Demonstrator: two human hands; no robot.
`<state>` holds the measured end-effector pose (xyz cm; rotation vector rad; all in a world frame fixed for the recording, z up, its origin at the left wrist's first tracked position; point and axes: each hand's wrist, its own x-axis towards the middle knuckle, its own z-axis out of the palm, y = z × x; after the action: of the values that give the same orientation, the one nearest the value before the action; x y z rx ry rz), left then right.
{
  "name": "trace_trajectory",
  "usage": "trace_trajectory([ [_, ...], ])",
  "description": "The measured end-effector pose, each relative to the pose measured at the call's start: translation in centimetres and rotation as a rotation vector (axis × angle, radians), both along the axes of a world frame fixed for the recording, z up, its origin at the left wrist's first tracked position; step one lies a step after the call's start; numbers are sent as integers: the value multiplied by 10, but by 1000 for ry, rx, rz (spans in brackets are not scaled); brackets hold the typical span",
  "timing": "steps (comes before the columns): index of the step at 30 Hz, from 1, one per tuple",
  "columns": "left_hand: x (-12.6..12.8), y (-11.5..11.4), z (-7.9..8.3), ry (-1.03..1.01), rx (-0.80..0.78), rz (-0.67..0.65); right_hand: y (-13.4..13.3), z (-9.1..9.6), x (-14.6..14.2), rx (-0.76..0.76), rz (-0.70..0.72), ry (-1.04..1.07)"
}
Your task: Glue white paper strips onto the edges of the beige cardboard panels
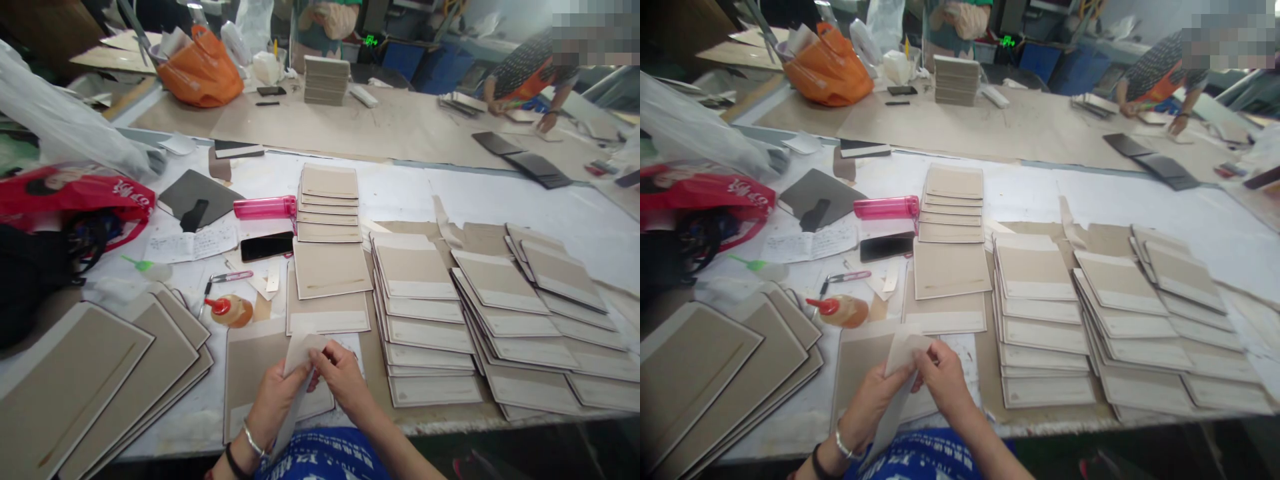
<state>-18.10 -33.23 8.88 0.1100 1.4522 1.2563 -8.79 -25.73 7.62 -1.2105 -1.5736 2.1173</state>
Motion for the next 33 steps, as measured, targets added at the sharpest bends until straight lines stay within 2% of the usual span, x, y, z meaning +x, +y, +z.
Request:
trace_trajectory([
  [3, 5, 5, -7, 20, -63, 107, 2, -3, 1, 57, -9, -34],
  [6, 9, 10, -15, 36, -113, 192, 5, -10, 1, 117, -76, -128],
  [11, 14, 19, -23, 39, -114, 230, 12, -23, 0, 107, -123, -185],
  [15, 15, 21, -27, 71, -120, 184, 22, -23, 1, 246, -37, -228],
  [18, 12, 20, -26, -43, -100, 120, 32, -18, 2, 395, 118, -183],
  [21, 10, 20, -23, -147, -63, 126, 40, -15, 2, 478, 224, -149],
  [23, 10, 23, -20, -150, -44, 154, 41, -15, 1, 452, 193, -166],
  [28, 19, 30, -23, -114, -46, 246, 46, -23, 5, 166, -36, -183],
  [31, 21, 30, -29, -24, -68, 253, 61, -27, 10, 51, -158, -193],
  [33, 18, 28, -33, 89, -107, 210, 77, -26, 10, -33, -202, -186],
])
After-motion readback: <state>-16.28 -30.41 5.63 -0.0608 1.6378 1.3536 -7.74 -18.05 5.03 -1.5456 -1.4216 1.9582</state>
